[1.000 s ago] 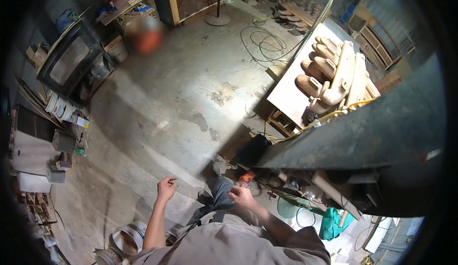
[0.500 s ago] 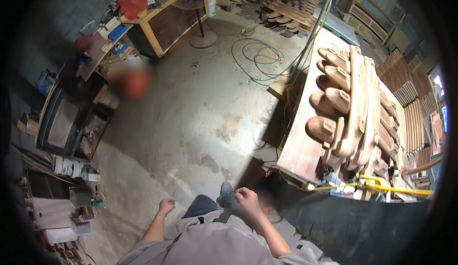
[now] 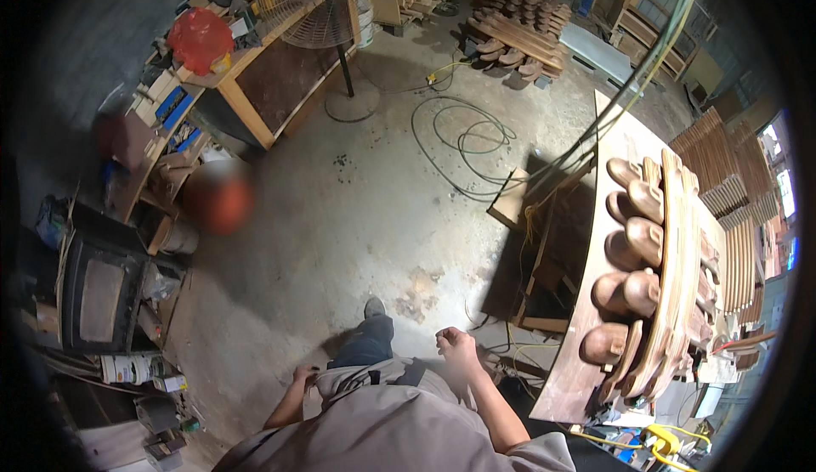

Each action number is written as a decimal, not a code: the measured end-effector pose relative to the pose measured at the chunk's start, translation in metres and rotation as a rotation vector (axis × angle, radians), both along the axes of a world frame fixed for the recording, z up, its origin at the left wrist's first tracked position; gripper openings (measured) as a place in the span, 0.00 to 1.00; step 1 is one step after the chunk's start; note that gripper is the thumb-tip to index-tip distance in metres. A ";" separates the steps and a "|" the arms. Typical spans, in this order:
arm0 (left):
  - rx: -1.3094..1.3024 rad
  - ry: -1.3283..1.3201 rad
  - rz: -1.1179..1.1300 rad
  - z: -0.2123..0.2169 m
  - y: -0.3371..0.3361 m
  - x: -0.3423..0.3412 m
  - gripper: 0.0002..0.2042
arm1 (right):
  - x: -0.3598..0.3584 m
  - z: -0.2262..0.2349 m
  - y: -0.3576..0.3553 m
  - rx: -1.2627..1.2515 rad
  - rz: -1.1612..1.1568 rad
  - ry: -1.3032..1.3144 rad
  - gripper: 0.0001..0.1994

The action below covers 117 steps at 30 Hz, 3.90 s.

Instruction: The person assembles wooden furniture components by fitting pieces together, hammering blocks into place with a mallet, clearing dust with an air nozzle, and handling a long wooden board.

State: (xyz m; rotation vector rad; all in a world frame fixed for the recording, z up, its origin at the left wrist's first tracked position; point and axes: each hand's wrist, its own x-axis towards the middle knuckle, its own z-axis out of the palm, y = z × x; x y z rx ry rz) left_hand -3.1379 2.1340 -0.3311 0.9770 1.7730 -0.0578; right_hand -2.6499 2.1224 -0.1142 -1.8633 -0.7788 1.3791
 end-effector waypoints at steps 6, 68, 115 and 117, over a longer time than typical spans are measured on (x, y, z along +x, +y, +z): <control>0.229 0.124 -0.272 0.061 0.261 0.070 0.16 | 0.040 0.007 0.128 0.086 -0.066 -0.093 0.06; 0.596 -0.134 -0.616 0.081 1.803 1.125 0.11 | 0.973 -0.091 1.694 0.260 0.030 -0.307 0.13; 0.306 -0.377 -0.289 -0.120 2.363 1.396 0.23 | 1.319 -0.332 2.296 -0.198 0.091 -0.131 0.21; 0.301 -0.369 -0.332 -0.111 2.370 1.402 0.23 | 1.297 -0.341 2.286 -0.088 0.154 -0.075 0.35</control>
